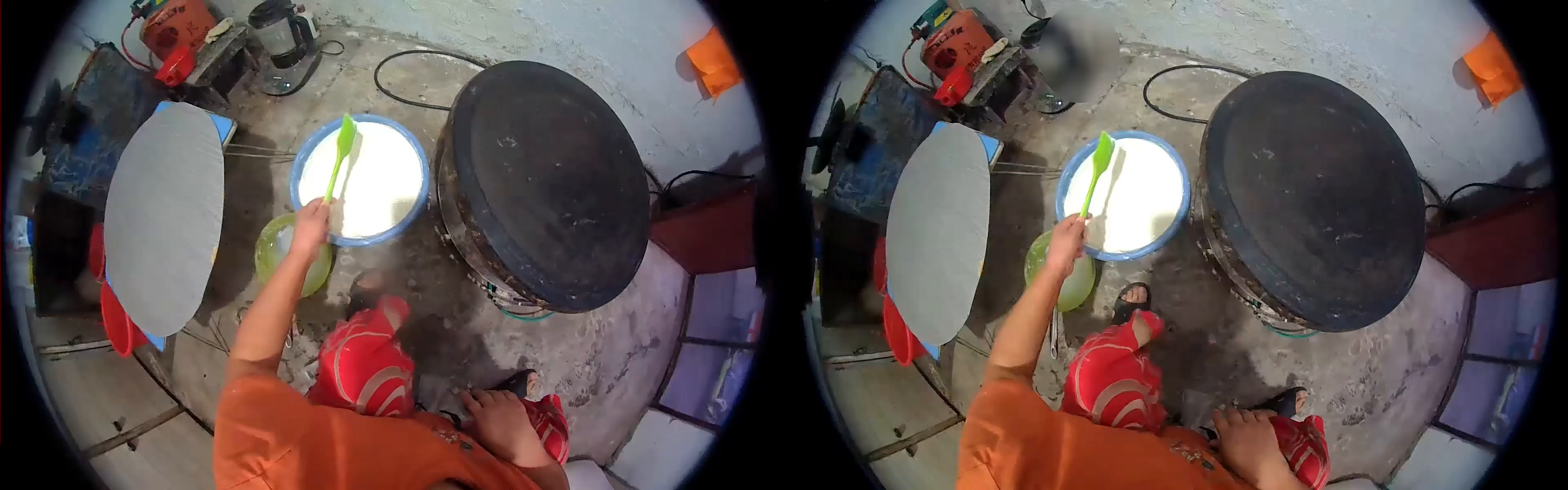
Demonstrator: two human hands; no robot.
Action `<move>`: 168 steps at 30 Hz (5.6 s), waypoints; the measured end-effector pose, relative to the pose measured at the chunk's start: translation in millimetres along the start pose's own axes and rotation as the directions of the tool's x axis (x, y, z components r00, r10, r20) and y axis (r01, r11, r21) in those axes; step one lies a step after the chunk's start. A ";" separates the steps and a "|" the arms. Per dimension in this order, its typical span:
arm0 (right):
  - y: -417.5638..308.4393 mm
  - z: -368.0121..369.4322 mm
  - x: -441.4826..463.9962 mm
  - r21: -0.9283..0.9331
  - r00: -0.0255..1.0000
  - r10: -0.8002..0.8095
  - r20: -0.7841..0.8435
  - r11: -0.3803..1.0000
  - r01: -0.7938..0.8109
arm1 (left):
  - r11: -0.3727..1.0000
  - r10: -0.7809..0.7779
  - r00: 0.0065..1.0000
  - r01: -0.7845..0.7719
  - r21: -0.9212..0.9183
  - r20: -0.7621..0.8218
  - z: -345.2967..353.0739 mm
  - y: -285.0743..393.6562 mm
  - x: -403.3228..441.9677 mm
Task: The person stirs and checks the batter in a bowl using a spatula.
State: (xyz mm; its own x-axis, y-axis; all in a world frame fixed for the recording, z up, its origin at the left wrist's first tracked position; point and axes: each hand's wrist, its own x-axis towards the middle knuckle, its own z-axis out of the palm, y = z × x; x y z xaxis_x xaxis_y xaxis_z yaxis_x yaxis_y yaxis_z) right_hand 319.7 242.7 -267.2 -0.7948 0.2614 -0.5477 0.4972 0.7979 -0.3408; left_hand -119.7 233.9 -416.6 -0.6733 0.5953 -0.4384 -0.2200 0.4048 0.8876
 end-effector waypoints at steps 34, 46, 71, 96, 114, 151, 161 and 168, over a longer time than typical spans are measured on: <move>-12.5 4.8 -10.3 -0.148 0.988 -0.079 -0.131 0.987 0.059 | 0.904 -0.427 0.790 0.361 -0.229 -0.439 -52.9 -177.0 -126.9; -11.7 2.3 -13.8 -0.143 0.999 -0.019 -0.043 0.990 0.013 | 0.599 0.471 0.832 -0.056 0.799 -0.294 -3.5 -53.5 -85.8; -6.1 3.3 -19.8 -0.108 0.992 -0.050 -0.119 0.993 0.037 | 0.889 -0.239 0.961 0.275 -0.367 0.143 18.8 -22.4 -56.6; -1.9 8.2 -19.5 -0.098 0.992 -0.051 -0.114 0.994 0.040 | 0.576 0.273 0.953 -0.270 0.771 0.130 51.4 -23.8 -52.9; 3.8 10.3 -18.0 -0.128 0.982 -0.078 -0.170 0.990 0.057 | 0.530 0.244 0.952 -0.292 0.796 0.187 83.3 -16.9 2.8; 5.5 12.4 -13.1 -0.067 0.995 -0.045 -0.091 0.997 0.039 | 0.925 0.165 0.972 -0.095 0.367 -0.166 105.3 -32.8 82.1; 10.0 15.2 -7.7 -0.043 0.993 -0.023 -0.113 0.999 0.018 | 0.807 0.236 0.940 -0.048 0.588 -0.247 143.1 -7.2 106.1; 7.2 10.0 -6.2 -0.082 0.993 -0.044 -0.109 0.996 0.035 | 0.877 -0.350 0.929 0.278 -0.391 -0.124 123.9 -9.5 146.4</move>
State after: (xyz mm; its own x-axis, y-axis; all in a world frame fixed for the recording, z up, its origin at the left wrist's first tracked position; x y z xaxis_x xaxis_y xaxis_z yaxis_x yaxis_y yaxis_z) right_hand 331.7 241.3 -273.9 -0.8491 0.2832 -0.4458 0.4384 0.8486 -0.2960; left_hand -128.7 403.2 -506.8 -0.6358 0.3252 -0.7000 -0.6565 0.2492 0.7120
